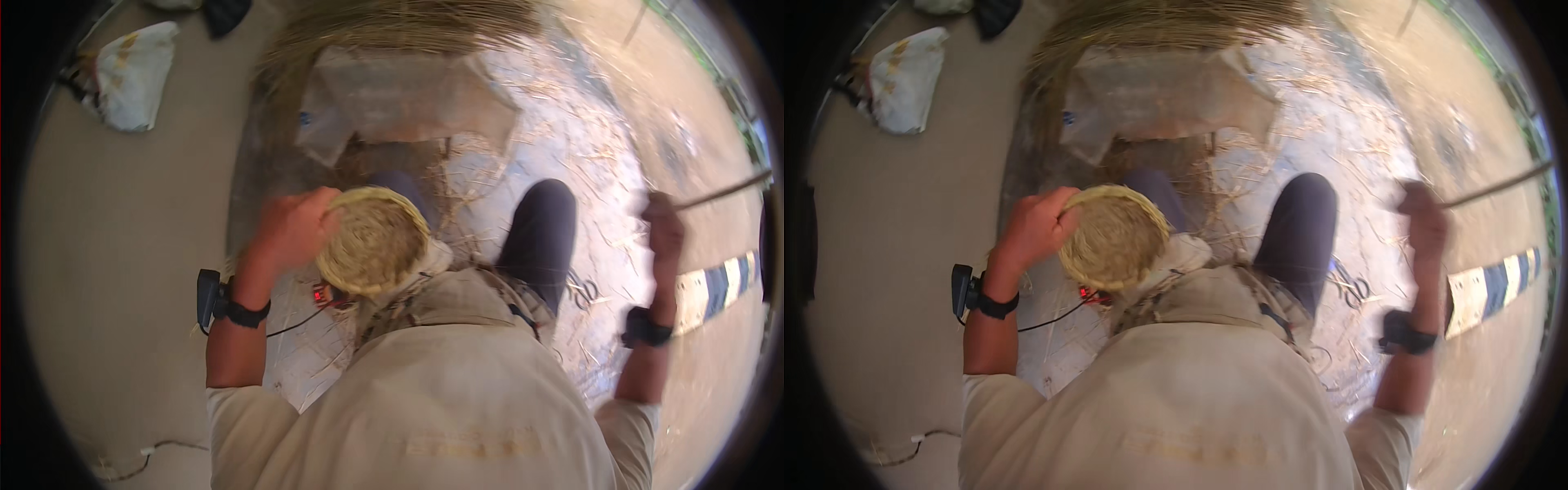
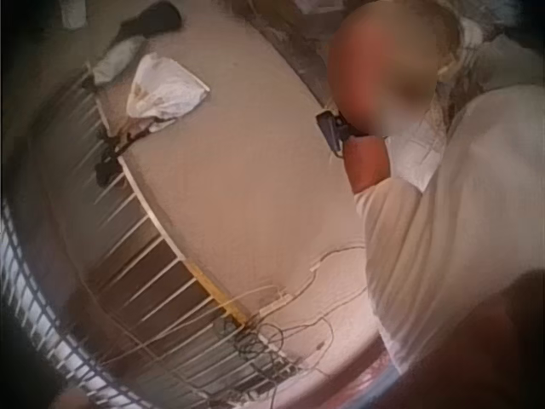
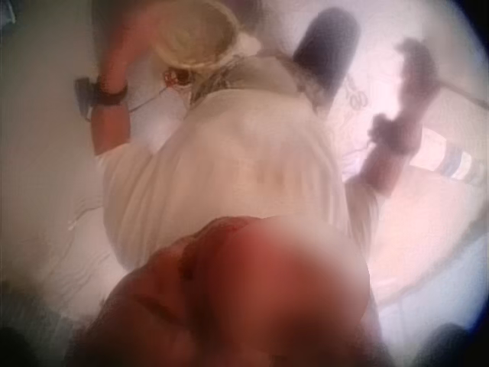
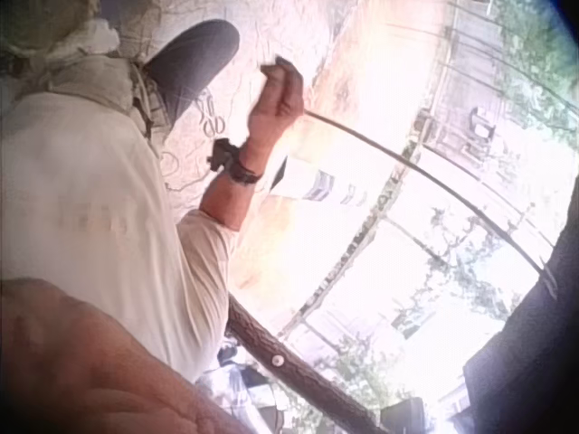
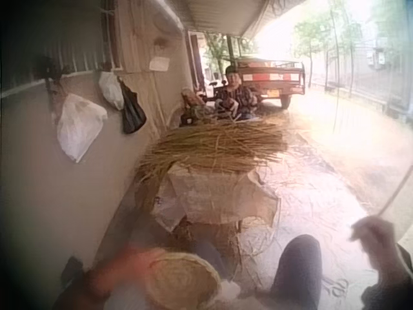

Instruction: Weaving a small basket from dried straw.

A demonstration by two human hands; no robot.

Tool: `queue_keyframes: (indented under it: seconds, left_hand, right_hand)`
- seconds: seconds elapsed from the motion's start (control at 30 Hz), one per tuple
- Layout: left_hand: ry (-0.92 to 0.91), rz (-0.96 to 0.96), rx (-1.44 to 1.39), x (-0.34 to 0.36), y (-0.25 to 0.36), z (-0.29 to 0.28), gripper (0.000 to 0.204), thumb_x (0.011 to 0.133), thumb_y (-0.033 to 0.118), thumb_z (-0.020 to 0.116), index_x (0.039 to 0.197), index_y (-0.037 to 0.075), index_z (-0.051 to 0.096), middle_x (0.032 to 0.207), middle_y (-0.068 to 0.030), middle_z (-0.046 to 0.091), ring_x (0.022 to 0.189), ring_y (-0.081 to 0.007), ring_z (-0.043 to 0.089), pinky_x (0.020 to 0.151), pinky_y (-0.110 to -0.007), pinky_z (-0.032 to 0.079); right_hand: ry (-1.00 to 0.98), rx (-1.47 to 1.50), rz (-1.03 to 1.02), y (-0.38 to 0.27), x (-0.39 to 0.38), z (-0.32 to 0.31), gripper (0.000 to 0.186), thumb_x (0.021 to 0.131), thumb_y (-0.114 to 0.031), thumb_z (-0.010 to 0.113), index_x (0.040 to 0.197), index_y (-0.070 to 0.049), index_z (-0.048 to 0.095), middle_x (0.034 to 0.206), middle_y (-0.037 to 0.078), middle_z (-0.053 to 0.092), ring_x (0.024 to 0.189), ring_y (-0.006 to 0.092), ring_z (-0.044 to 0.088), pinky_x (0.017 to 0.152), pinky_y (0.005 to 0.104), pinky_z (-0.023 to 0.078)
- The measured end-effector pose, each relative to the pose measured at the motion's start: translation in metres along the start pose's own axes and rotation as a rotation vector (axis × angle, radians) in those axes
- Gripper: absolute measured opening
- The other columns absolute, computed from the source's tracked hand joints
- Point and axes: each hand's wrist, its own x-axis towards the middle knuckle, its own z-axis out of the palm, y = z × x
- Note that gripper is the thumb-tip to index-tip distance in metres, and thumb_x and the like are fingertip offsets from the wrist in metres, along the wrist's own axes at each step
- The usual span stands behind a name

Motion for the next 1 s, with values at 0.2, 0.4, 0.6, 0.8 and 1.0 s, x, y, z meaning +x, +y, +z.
queue_keyframes:
  seconds: [0.2,0.4,0.6,0.8,1.0]
  left_hand:
    - [-0.026,0.291,-0.261,0.028,0.095,0.024,0.049,0.089,0.008,0.072,0.137,0.008,0.066,0.092,-0.0222,0.075,0.085,-0.0419,0.075,0.073,-0.047,0.060]
    - [-0.055,0.316,-0.309,0.034,0.089,0.037,0.051,0.090,0.006,0.071,0.140,0.009,0.065,0.097,-0.0221,0.075,0.084,-0.0387,0.076,0.072,-0.044,0.061]
    - [-0.070,0.328,-0.359,0.038,0.082,0.051,0.045,0.092,0.006,0.071,0.137,0.009,0.069,0.105,-0.0195,0.078,0.090,-0.0341,0.078,0.078,-0.040,0.063]
    - [-0.062,0.350,-0.343,0.040,0.085,0.054,0.045,0.092,0.006,0.073,0.137,0.009,0.069,0.108,-0.0184,0.078,0.093,-0.0330,0.079,0.080,-0.040,0.063]
    - [-0.046,0.386,-0.321,0.036,0.085,0.052,0.045,0.091,0.006,0.074,0.135,0.012,0.070,0.098,-0.0153,0.077,0.081,-0.0322,0.076,0.071,-0.039,0.061]
  right_hand:
    - [-0.559,0.497,-0.232,-0.105,0.035,0.201,0.042,0.109,-0.033,0.060,0.129,0.003,0.066,0.120,0.017,0.073,0.106,0.0237,0.071,0.093,0.0329,0.055]
    - [-0.977,0.610,0.369,-0.050,0.006,0.164,0.050,0.108,-0.043,0.063,0.132,0.000,0.070,0.088,-0.001,0.067,0.073,0.0085,0.056,0.064,0.0261,0.046]
    - [-1.003,0.360,0.283,-0.013,-0.012,0.113,0.042,0.107,-0.039,0.067,0.124,0.000,0.074,0.082,0.001,0.068,0.071,0.0104,0.059,0.062,0.0268,0.047]
    - [-0.439,1.290,0.488,-0.053,-0.007,0.144,0.034,0.111,-0.036,0.059,0.107,-0.006,0.074,0.089,0.003,0.070,0.075,0.0136,0.062,0.064,0.0281,0.047]
    - [-0.332,1.559,0.555,-0.070,0.058,0.179,0.034,0.112,-0.036,0.056,0.105,-0.004,0.068,0.078,-0.002,0.052,0.065,0.0093,0.045,0.057,0.0240,0.036]
